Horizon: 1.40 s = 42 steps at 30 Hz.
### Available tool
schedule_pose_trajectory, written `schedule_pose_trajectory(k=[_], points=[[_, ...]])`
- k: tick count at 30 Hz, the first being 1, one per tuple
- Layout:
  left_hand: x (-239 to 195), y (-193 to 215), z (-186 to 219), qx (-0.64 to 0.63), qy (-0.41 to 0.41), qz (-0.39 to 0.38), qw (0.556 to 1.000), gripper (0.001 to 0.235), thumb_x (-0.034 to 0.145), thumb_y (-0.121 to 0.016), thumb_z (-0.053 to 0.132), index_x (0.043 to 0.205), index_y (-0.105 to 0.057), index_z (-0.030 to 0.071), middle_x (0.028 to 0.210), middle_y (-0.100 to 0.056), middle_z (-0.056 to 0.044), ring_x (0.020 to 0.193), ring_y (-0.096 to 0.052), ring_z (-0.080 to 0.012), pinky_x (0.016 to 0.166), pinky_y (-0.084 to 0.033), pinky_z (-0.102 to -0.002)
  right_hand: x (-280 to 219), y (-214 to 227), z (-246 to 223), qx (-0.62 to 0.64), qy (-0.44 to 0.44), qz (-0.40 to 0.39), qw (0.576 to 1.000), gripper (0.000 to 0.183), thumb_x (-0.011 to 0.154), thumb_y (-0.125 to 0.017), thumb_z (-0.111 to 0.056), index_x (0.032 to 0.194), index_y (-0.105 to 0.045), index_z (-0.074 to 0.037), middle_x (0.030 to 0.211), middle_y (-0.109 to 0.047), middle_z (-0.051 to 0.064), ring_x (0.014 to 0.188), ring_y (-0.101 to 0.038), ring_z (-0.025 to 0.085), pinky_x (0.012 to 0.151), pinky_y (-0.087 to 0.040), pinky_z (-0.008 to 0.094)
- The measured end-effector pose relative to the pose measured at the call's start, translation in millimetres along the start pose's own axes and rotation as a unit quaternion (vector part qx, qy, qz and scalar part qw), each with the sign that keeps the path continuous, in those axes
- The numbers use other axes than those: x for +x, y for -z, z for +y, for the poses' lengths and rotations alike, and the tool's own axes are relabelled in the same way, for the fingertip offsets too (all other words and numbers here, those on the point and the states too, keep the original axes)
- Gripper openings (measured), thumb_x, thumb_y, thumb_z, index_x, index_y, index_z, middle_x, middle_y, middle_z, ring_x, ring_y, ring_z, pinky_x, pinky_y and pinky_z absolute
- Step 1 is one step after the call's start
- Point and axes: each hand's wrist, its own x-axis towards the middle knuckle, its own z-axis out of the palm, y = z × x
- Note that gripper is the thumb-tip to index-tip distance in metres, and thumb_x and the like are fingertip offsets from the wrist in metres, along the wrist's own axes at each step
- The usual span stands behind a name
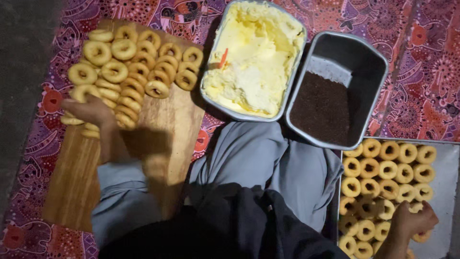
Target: The person fills ring-shaped pastries with a yellow cream and then rolls them in a dark crumb topping. They pick each pastry from a wooden board, insert cream into the center, coat it in crumbs, and place it on a metal tray.
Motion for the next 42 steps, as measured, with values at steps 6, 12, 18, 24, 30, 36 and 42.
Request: schedule_pose_trajectory(k=[6,12,18,24,30,36,42], points=[[38,21,-5,0.096,0.182,-0.187,0.96,0.064,0.084,-0.081,0.034,0.131,-0.05,0.003,0.143,-0.045,-0.019,0.131,-0.047,-0.0357,0.108,-0.041,-0.049,3,-30,-12,0.093,0.002,-0.005,0.996,0.046,0.087,-0.074,-0.008,0.129,-0.061,0.005,0.132,-0.054,0.023,0.122,-0.056,0.039,0.105,-0.048,0.048],[-163,20,62,-0.363,0.323,-0.267,0.833,0.035,0.1,-0.057,0.024,0.129,-0.055,0.005,0.124,-0.057,-0.011,0.115,-0.056,-0.024,0.1,-0.047,-0.039,-56,-88,-158,0.391,0.045,-0.193,0.899,0.038,0.102,-0.064,-0.002,0.139,-0.06,0.002,0.123,-0.066,0.013,0.113,-0.06,0.02,0.101,-0.049,0.034],[-385,93,150,-0.37,0.162,-0.588,0.701,0.044,0.079,-0.059,-0.007,0.12,-0.054,0.007,0.114,-0.06,-0.008,0.109,-0.06,-0.0191,0.097,-0.05,-0.034,-153,-85,-286,0.567,0.033,-0.547,0.614,0.058,0.099,-0.064,-0.018,0.15,-0.042,-0.002,0.14,-0.055,0.014,0.124,-0.056,0.021,0.102,-0.047,0.037],[-373,93,156,-0.436,0.313,-0.487,0.689,0.023,0.095,-0.064,0.013,0.112,-0.051,0.007,0.106,-0.054,-0.006,0.099,-0.055,-0.0159,0.089,-0.05,-0.032,-150,-59,-345,0.543,0.159,-0.405,0.719,0.039,0.096,-0.069,-0.013,0.133,-0.061,-0.002,0.127,-0.066,0.009,0.117,-0.063,0.019,0.102,-0.05,0.033],[-366,54,142,-0.566,0.398,-0.429,0.581,0.024,0.11,-0.06,0.028,0.117,-0.055,0.006,0.107,-0.053,-0.005,0.101,-0.055,-0.0173,0.094,-0.051,-0.038,-108,-89,-420,0.428,0.33,-0.323,0.777,0.038,0.084,-0.078,-0.007,0.119,-0.062,-0.004,0.105,-0.069,0.014,0.095,-0.067,0.027,0.086,-0.054,0.037],[-341,28,140,-0.546,0.448,-0.455,0.542,0.05,0.105,-0.05,0.052,0.123,-0.059,0.006,0.117,-0.061,-0.007,0.111,-0.06,-0.0197,0.101,-0.051,-0.04,-53,-119,-484,0.34,0.433,-0.204,0.81,0.01,0.093,-0.079,-0.009,0.102,-0.075,-0.009,0.098,-0.071,0.014,0.092,-0.064,0.038,0.086,-0.053,0.046],[-343,12,140,-0.555,0.47,-0.452,0.516,0.056,0.106,-0.044,0.051,0.138,-0.055,0.007,0.13,-0.06,-0.008,0.121,-0.056,-0.0227,0.108,-0.045,-0.04,-96,-93,-450,0.475,0.559,-0.301,0.61,0.03,0.079,-0.076,-0.002,0.109,-0.076,-0.005,0.1,-0.073,0.013,0.099,-0.068,0.035,0.091,-0.053,0.045]])
